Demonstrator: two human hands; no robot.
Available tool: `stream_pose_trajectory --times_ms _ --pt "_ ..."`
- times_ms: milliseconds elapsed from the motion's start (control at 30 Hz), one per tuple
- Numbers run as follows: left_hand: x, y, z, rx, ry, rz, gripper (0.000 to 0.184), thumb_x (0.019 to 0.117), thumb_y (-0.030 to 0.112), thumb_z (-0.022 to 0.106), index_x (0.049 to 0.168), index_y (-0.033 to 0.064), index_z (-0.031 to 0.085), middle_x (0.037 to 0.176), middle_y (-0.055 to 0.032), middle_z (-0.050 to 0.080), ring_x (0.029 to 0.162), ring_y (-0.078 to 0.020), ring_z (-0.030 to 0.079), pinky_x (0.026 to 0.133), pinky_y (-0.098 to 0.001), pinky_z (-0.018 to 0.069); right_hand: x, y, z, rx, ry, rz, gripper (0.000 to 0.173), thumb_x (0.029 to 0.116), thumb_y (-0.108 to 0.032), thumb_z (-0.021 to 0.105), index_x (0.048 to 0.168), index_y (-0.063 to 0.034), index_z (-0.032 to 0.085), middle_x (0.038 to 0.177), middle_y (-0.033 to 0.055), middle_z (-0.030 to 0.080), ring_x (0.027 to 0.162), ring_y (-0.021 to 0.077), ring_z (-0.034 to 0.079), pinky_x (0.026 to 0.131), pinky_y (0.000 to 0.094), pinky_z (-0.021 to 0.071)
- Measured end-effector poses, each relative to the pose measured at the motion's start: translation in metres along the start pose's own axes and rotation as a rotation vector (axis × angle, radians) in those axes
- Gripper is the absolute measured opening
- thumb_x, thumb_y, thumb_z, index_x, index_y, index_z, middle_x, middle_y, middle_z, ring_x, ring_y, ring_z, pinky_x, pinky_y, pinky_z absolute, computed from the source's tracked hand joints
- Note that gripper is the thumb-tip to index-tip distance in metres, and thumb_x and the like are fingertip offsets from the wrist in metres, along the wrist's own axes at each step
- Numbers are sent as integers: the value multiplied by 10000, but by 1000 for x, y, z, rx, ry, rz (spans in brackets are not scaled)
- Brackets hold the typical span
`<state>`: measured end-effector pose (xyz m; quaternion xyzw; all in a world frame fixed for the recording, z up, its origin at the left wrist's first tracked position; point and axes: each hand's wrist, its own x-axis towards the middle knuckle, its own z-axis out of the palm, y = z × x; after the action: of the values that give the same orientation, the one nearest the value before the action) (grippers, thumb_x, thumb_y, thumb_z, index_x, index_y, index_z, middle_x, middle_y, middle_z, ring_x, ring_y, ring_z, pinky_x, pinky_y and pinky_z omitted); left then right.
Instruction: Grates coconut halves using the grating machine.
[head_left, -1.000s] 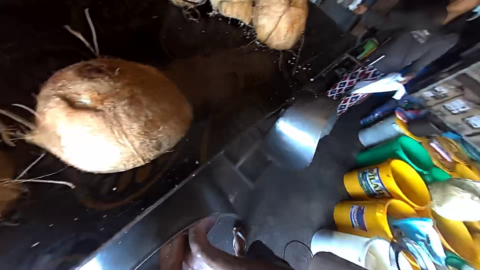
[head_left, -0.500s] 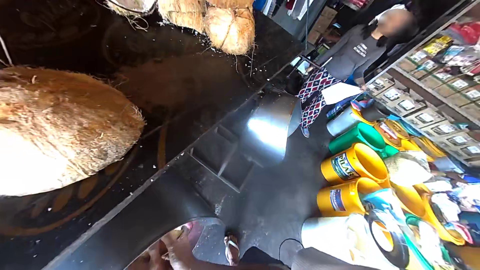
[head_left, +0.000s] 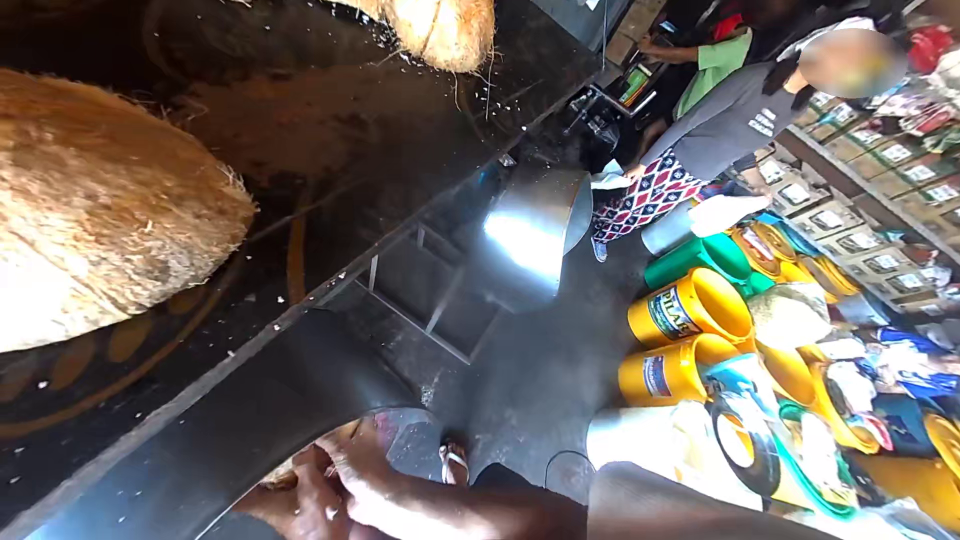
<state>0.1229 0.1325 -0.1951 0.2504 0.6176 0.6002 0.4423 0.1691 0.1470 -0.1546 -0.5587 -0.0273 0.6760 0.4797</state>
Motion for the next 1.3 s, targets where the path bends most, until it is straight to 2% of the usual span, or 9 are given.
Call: stream_pose_trajectory --times_ms 133,233,333,433,567,700,800,1067,1300 --pt "-8 -1 16 -20 33 -49 923 997 174 636 1608 80 -50 1456 -179 470 1211 -141 595 1017 -350 537 -7 -22 2 -283 26 -69 491 958 -211 701 1372 -22 518 1180 156 656 1014 211 652 886 409 563" --pt "1 -17 3 -41 -6 -77 877 988 177 654 1594 58 31 1299 -165 576 1033 -152 670 893 -374 597 6 -12 -4 -387 30 -96 539 967 -255 700 1403 -15 494 1124 164 663 905 203 662 794 389 580" --pt "0 -19 -20 -322 72 -323 495 1113 430 319 1476 103 398 1178 -114 652 976 -205 679 821 -432 602 9 5 -42 -602 -119 -236 883 900 -179 775 1585 -28 237 1449 189 524 1230 194 606 1021 349 545" --pt "-18 -37 -57 -630 228 -437 779 1027 686 143 1324 108 574 1154 -88 699 1056 -205 671 884 -477 580 6 39 -102 -976 -354 -504 1253 741 -378 900 1608 39 97 1568 285 366 1365 261 524 1103 367 496" --pt "-33 -48 -83 -494 180 -343 715 1046 624 271 1390 39 497 1191 -102 679 1084 -178 659 928 -427 573 -8 57 -84 -839 -296 -300 1240 754 -281 887 1621 -14 41 1572 219 388 1373 209 507 1112 359 483" --pt "-16 0 -68 -134 69 -287 420 1010 332 554 1236 -22 559 941 -42 688 846 -85 667 795 -301 589 -7 35 -13 -401 -173 -151 660 938 -66 663 1508 -64 331 1228 152 609 1009 216 666 836 412 608" --pt "-5 22 -31 -100 20 -312 400 1009 189 606 1361 31 499 944 -78 690 794 -137 676 728 -330 596 -10 -3 9 -321 -22 -104 434 1012 -101 585 1420 -117 438 1116 103 628 881 200 656 732 396 596" --pt "-2 28 -27 2 -2 -316 509 1012 276 640 1458 148 433 1060 -80 688 815 -151 667 691 -344 585 -8 -12 11 -269 -25 -38 444 1016 -203 620 1427 -212 452 1143 80 630 883 200 661 696 385 591" --pt "2 -31 -39 30 -118 -437 691 1004 475 583 1583 258 275 1494 -105 488 1209 -254 587 920 -476 548 35 1 -20 -541 -69 -75 737 964 -291 722 1562 -251 292 1385 132 566 1090 312 659 817 514 604"
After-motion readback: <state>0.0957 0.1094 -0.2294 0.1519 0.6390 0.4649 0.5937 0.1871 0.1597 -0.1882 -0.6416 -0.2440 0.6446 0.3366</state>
